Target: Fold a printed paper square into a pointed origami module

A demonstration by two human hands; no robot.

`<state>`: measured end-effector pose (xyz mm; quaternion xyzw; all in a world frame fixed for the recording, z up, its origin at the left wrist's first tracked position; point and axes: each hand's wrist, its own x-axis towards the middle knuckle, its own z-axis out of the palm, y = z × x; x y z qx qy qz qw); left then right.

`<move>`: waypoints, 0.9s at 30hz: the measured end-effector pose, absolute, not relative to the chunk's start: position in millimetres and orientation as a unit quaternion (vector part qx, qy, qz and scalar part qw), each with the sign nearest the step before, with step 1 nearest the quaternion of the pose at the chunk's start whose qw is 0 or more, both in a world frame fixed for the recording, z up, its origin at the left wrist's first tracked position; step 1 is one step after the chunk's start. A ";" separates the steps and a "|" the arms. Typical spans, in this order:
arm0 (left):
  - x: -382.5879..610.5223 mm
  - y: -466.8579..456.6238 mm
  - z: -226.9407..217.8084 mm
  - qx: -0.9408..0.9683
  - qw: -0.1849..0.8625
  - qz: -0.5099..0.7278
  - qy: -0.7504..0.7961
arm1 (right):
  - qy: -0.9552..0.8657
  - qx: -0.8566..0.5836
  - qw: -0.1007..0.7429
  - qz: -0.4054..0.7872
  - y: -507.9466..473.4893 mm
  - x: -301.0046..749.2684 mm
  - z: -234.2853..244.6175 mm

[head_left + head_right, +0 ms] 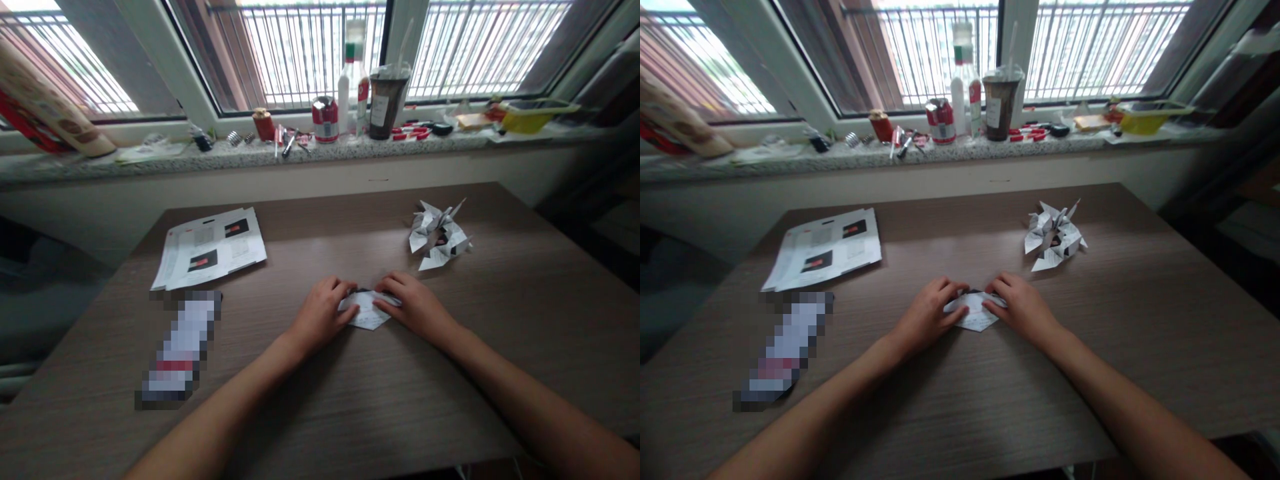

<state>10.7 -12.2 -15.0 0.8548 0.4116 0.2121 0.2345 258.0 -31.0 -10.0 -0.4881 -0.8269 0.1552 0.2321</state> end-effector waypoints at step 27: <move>7.5 -14.1 3.3 0.674 0.489 0.339 0.437 | -0.649 -0.488 0.394 0.430 -35.6 267.0 1.8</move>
